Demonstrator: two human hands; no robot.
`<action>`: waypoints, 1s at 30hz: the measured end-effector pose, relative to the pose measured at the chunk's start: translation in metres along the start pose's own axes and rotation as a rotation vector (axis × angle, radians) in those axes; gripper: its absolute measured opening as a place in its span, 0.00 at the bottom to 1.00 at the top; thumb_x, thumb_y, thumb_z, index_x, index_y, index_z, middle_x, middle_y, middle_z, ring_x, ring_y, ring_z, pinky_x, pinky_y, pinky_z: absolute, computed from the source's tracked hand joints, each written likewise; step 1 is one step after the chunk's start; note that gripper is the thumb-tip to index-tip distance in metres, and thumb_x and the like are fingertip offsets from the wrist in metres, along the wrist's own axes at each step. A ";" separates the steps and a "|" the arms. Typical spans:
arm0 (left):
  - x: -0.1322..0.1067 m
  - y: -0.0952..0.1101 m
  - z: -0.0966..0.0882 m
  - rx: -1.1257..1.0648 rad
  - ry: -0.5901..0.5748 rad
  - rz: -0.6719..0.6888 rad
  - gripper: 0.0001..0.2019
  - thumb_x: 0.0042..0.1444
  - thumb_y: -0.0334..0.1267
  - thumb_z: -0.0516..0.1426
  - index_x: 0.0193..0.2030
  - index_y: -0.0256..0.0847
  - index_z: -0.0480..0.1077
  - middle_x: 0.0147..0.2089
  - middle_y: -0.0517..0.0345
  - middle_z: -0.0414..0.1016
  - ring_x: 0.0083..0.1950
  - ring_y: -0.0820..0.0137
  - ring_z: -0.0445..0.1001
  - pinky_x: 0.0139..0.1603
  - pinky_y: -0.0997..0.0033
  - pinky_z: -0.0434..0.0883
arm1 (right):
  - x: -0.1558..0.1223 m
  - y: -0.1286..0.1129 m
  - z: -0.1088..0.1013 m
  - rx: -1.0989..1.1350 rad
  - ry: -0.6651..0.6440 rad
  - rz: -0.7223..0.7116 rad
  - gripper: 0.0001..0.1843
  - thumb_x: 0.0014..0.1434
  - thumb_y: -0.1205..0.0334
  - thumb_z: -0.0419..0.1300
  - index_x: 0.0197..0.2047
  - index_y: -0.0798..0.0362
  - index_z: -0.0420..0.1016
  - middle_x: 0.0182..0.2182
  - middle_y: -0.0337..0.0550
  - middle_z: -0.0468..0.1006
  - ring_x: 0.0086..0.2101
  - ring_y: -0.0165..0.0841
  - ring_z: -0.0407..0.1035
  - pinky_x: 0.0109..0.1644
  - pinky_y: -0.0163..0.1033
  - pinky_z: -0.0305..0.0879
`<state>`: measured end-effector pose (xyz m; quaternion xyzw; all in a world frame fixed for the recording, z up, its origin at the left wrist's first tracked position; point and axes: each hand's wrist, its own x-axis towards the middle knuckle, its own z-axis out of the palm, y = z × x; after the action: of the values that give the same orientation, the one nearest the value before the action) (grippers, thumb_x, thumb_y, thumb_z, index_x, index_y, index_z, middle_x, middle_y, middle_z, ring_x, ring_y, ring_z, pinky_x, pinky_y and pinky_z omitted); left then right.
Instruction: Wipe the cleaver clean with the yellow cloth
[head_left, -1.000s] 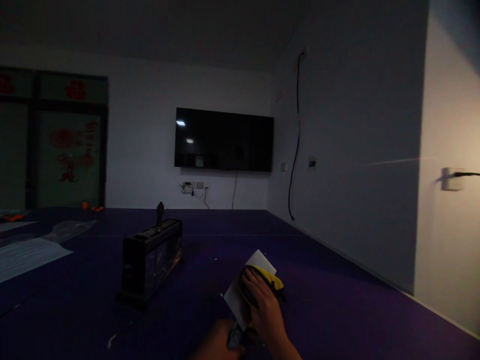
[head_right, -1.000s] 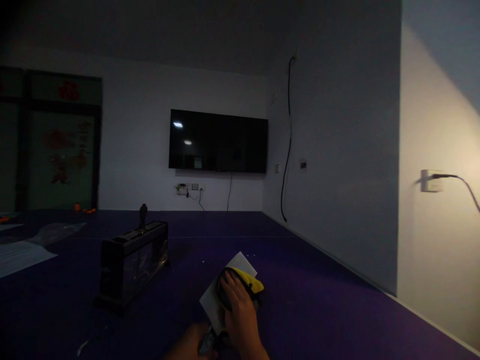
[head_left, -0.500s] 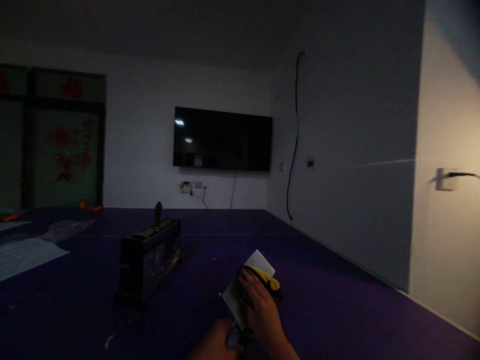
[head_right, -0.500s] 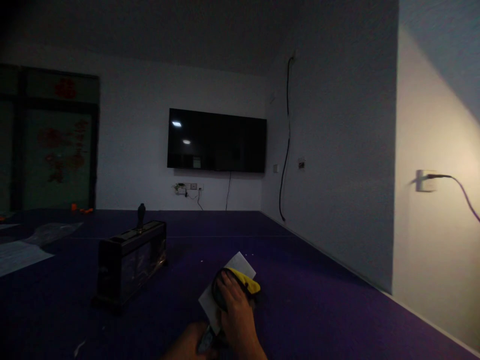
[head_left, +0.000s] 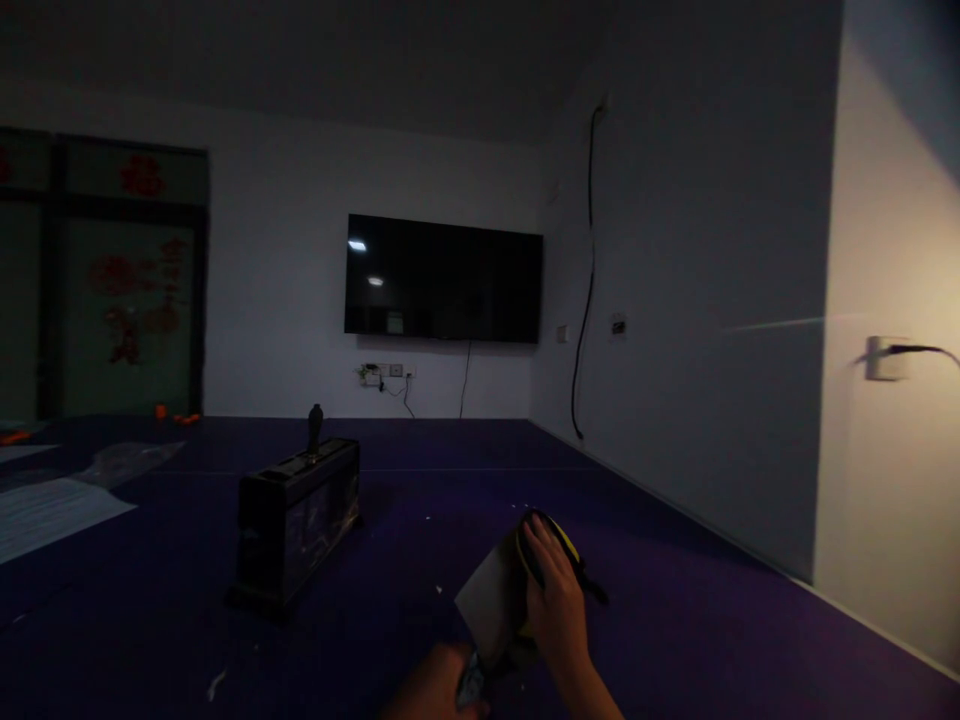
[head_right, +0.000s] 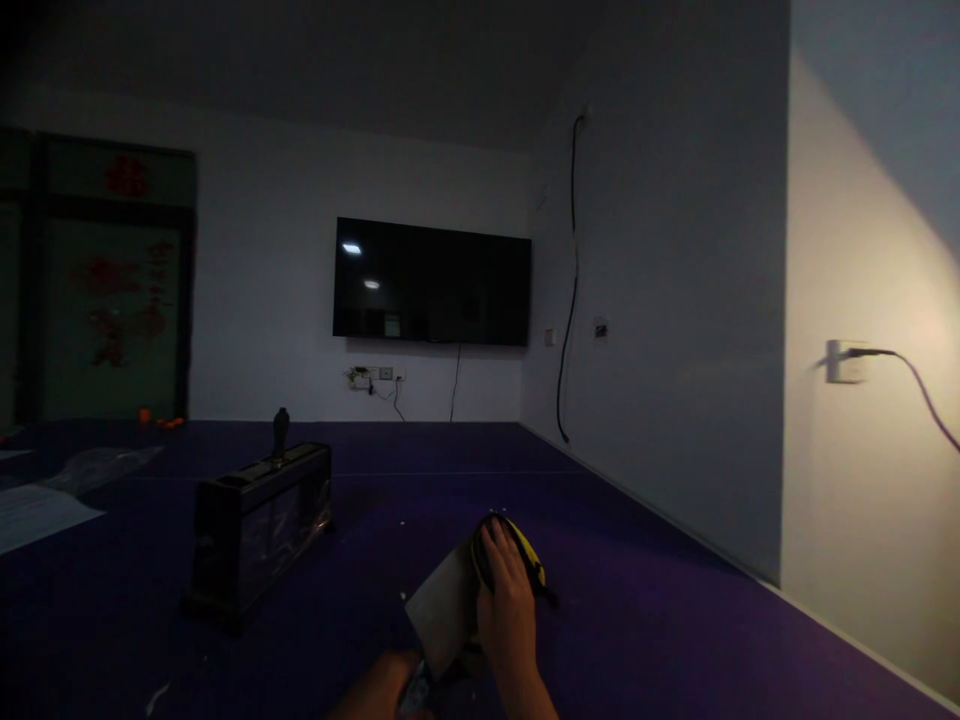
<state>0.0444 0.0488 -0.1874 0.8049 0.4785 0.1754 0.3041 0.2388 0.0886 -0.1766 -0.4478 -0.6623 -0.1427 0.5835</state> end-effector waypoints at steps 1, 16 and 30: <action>0.000 0.000 0.000 0.003 0.002 0.009 0.18 0.45 0.39 0.58 0.46 0.42 0.68 0.46 0.55 0.72 0.49 0.63 0.68 0.51 0.67 0.62 | 0.000 0.000 0.001 -0.003 -0.009 -0.001 0.36 0.46 0.78 0.45 0.59 0.51 0.61 0.59 0.46 0.60 0.58 0.41 0.54 0.60 0.56 0.52; -0.001 -0.006 0.007 -0.113 0.065 -0.037 0.23 0.46 0.39 0.57 0.51 0.41 0.65 0.51 0.53 0.70 0.53 0.63 0.66 0.54 0.66 0.61 | -0.013 -0.017 0.012 0.053 -0.206 -0.106 0.39 0.40 0.80 0.45 0.56 0.50 0.65 0.57 0.44 0.64 0.58 0.39 0.55 0.60 0.53 0.54; -0.010 0.009 0.002 -0.004 0.023 -0.017 0.17 0.48 0.40 0.56 0.46 0.43 0.68 0.46 0.55 0.72 0.47 0.64 0.69 0.48 0.68 0.63 | 0.005 0.001 -0.006 -0.022 -0.019 -0.003 0.36 0.46 0.78 0.44 0.59 0.52 0.61 0.59 0.46 0.60 0.59 0.39 0.53 0.61 0.55 0.51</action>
<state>0.0462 0.0361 -0.1830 0.7982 0.4882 0.1830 0.3018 0.2441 0.0866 -0.1706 -0.4545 -0.6668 -0.1466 0.5720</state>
